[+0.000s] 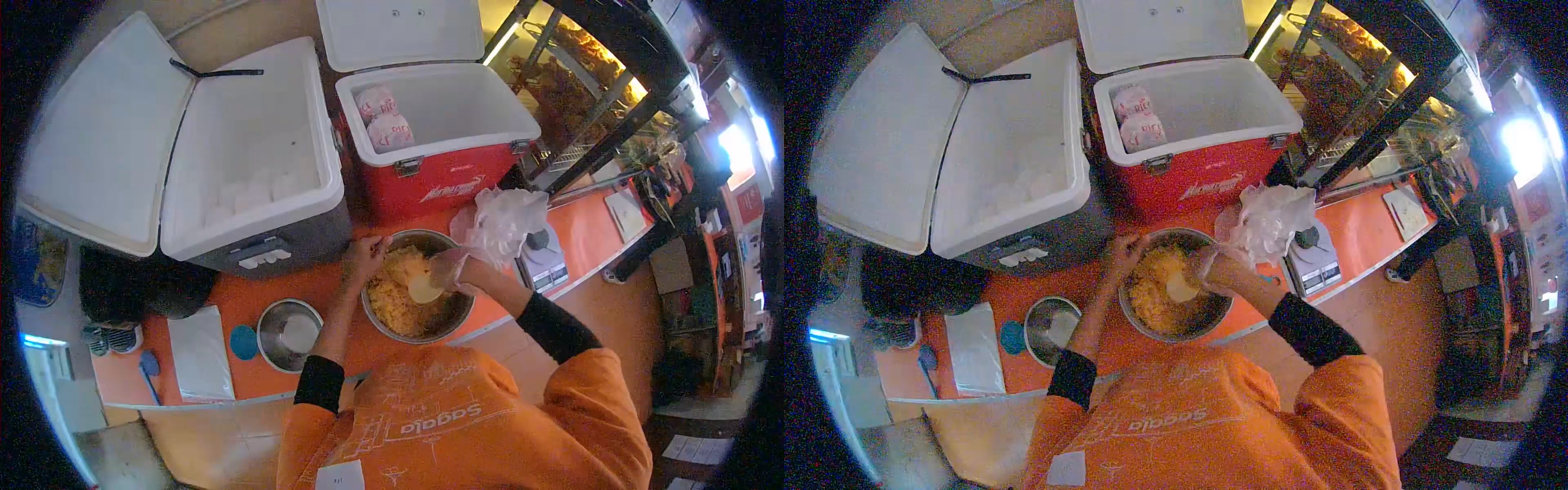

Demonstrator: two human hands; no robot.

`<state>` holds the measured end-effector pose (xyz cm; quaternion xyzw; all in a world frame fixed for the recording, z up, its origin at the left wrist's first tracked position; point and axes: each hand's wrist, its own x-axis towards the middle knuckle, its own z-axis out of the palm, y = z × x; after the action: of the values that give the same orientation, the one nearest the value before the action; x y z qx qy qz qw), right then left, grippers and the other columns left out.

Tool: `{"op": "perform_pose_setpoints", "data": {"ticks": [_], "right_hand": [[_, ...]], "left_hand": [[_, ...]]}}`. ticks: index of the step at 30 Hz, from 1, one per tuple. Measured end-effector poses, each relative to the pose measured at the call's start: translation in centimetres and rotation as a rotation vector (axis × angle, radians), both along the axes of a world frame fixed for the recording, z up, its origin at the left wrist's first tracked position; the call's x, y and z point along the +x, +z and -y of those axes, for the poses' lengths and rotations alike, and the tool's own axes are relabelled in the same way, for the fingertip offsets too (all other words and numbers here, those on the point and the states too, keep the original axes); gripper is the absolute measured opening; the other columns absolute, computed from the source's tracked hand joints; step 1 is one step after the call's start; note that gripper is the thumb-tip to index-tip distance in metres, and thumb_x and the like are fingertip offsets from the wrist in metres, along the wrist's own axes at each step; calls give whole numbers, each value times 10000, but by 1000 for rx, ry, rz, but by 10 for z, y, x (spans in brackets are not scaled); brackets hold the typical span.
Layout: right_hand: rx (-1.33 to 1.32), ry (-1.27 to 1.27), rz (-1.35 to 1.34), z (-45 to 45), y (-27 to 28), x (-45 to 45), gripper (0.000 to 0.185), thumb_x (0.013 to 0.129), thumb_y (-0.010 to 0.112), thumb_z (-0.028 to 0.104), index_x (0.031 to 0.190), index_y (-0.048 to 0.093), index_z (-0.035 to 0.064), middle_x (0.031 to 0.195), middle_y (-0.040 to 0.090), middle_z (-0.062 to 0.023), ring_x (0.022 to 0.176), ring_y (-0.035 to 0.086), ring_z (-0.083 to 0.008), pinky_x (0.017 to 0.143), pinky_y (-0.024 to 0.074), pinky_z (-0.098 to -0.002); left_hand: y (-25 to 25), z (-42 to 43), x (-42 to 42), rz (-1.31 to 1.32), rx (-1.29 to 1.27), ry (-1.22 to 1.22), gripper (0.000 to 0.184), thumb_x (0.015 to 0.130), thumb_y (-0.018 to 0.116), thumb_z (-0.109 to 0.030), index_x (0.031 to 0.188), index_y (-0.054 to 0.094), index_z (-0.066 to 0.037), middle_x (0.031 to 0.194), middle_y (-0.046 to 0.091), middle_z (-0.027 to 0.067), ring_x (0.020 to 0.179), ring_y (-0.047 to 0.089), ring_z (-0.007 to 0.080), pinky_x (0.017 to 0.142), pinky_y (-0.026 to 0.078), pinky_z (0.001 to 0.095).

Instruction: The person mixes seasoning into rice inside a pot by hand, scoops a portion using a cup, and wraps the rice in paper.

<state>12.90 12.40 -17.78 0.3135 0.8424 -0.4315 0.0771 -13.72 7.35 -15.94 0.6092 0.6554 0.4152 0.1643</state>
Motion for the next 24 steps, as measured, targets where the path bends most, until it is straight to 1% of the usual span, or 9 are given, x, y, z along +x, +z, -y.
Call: {"op": "perform_pose_setpoints", "data": {"ticks": [2,4,9,14,18,20,22,23,24], "right_hand": [[713,348,396,7,29,-25,295,879,556,366,1013,647,119,995,655,-88,944,614,-236,835,485,-408],[521,-206,-43,12,6,-33,336,885,554,370,1089,631,114,1087,638,-99,1030,583,-245,906,462,-382],[479,-102,235,56,37,-53,376,854,575,385,1094,627,101,1068,650,-98,1012,599,-257,879,477,-383],[402,-56,358,72,78,-36,418,823,596,400,1099,623,87,1050,662,-97,993,614,-269,853,493,-384],[473,-119,533,73,137,-53,453,798,613,412,1103,620,77,1035,671,-96,979,627,-279,831,505,-385],[545,-137,469,62,111,-46,443,807,602,404,1105,616,76,1036,669,-94,963,626,-282,822,506,-387],[553,-152,400,52,93,-35,434,816,592,397,1108,612,76,1037,667,-93,947,625,-284,812,506,-388],[541,-146,376,49,85,-32,430,821,587,394,1109,610,76,1038,666,-92,939,624,-285,808,507,-389],[523,-165,346,45,79,-23,425,825,581,390,1110,608,76,1038,665,-91,931,624,-287,803,507,-390]], "left_hand": [[-18,-9,-3,31,-8,-40,536,901,508,-516,855,668,-6,785,648,226,759,644,387,672,497,446],[-11,-8,-5,-6,-62,-53,530,901,504,-517,844,667,-16,779,647,220,746,641,391,655,494,453],[15,2,2,-134,-140,-14,502,905,500,-506,816,657,-37,763,645,202,715,634,396,609,485,463],[-9,-6,-4,-40,-115,-103,523,926,445,-515,834,650,-43,761,650,189,719,634,392,613,480,473],[-7,12,-3,116,-314,-77,607,953,340,-551,873,641,-29,831,666,192,718,639,382,678,481,492],[-38,18,-12,212,-390,-111,638,968,272,-548,949,621,-14,798,649,217,727,638,381,710,485,477],[55,72,-7,351,-367,51,522,977,357,-467,1012,600,-6,801,632,218,764,635,358,726,485,456],[60,93,-12,351,-360,104,522,977,357,-467,1012,600,-6,801,632,218,764,635,358,726,485,456],[61,111,-17,296,-146,175,404,979,395,-380,1045,599,-38,841,647,181,772,637,321,722,494,434]]}}
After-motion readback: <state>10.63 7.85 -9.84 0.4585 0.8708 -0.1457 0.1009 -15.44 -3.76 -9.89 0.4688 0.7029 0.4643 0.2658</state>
